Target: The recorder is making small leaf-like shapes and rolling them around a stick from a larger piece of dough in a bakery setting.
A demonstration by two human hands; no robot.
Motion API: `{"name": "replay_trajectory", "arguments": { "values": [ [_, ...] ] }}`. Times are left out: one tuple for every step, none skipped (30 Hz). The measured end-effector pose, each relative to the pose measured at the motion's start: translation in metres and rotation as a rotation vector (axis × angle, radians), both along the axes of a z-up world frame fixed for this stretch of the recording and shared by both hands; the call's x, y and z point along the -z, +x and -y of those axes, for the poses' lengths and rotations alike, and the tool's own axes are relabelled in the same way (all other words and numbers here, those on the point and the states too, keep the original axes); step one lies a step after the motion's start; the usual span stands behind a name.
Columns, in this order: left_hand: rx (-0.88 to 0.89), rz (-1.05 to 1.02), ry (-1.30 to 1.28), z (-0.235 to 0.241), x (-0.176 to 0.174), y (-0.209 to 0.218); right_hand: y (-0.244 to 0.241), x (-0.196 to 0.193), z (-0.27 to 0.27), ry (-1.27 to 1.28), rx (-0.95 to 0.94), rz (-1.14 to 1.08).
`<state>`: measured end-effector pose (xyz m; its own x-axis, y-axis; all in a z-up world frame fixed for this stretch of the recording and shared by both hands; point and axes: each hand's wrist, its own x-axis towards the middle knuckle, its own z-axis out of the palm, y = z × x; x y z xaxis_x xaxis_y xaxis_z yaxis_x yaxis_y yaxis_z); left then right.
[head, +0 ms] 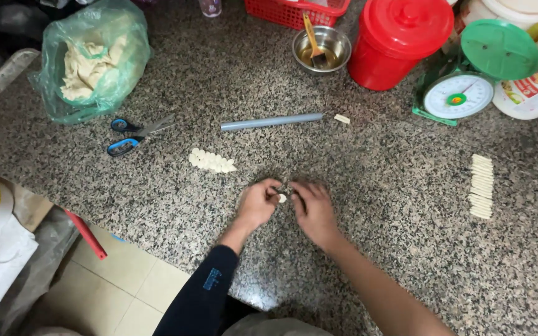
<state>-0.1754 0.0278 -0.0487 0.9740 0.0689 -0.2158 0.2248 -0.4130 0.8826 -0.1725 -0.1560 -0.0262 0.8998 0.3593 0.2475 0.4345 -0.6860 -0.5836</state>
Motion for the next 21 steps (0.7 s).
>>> {"name": "replay_trajectory", "arguments": {
  "values": [
    [-0.003,-0.009,-0.001,0.001,-0.003,0.0,-0.006,-0.005,-0.001,-0.001,-0.003,-0.009],
    [0.011,-0.004,0.078,0.001,-0.007,0.0,-0.01,-0.009,-0.003,-0.051,-0.062,0.023],
    [0.026,0.001,0.158,0.002,-0.011,0.0,-0.015,-0.014,-0.005,-0.1,-0.121,0.055],
    [0.025,-0.005,0.158,0.002,-0.011,0.0,-0.017,-0.014,-0.005,-0.099,-0.123,0.049],
    [0.035,0.045,0.263,0.003,-0.012,0.0,-0.018,-0.014,-0.005,-0.185,-0.149,0.114],
    [0.047,0.095,0.367,0.004,-0.012,-0.002,-0.02,-0.014,-0.005,-0.27,-0.174,0.177],
    [0.048,0.088,0.368,0.002,-0.014,-0.005,-0.02,-0.009,-0.005,-0.269,-0.176,0.171],
    [0.03,0.169,0.421,0.002,-0.016,-0.008,-0.019,-0.005,-0.004,-0.292,-0.179,0.176],
    [0.013,0.25,0.474,0.001,-0.019,-0.012,-0.019,-0.001,-0.003,-0.314,-0.182,0.182],
    [0.016,0.25,0.471,-0.001,-0.024,-0.015,-0.018,0.0,-0.004,-0.317,-0.179,0.18],
    [0.034,0.284,0.465,-0.003,-0.028,-0.019,-0.018,0.0,-0.004,-0.325,-0.176,0.176],
    [0.051,0.318,0.46,-0.005,-0.033,-0.023,-0.018,0.0,-0.005,-0.332,-0.175,0.173],
    [0.054,0.316,0.459,-0.008,-0.028,-0.03,-0.019,0.0,-0.004,-0.333,-0.173,0.17],
    [0.125,0.359,0.522,-0.011,-0.023,-0.034,-0.019,0.0,-0.004,-0.324,-0.174,0.168],
    [0.196,0.401,0.584,-0.015,-0.019,-0.039,-0.019,0.0,-0.004,-0.314,-0.176,0.166],
    [0.197,0.4,0.583,-0.015,-0.016,-0.042,-0.019,0.001,-0.004,-0.315,-0.176,0.163],
    [0.261,0.432,0.68,-0.015,-0.013,-0.046,-0.02,0.003,-0.003,-0.332,-0.17,0.174],
    [0.322,0.465,0.779,-0.016,-0.01,-0.049,-0.019,0.004,-0.004,-0.348,-0.166,0.187],
    [0.32,0.465,0.78,-0.017,-0.011,-0.05,-0.019,0.003,-0.004,-0.348,-0.168,0.188],
    [0.345,0.43,0.823,-0.018,-0.011,-0.051,-0.019,0.002,-0.004,-0.34,-0.165,0.17],
    [0.369,0.393,0.866,-0.019,-0.012,-0.053,-0.02,0.001,-0.004,-0.333,-0.163,0.152]
  ]
}}
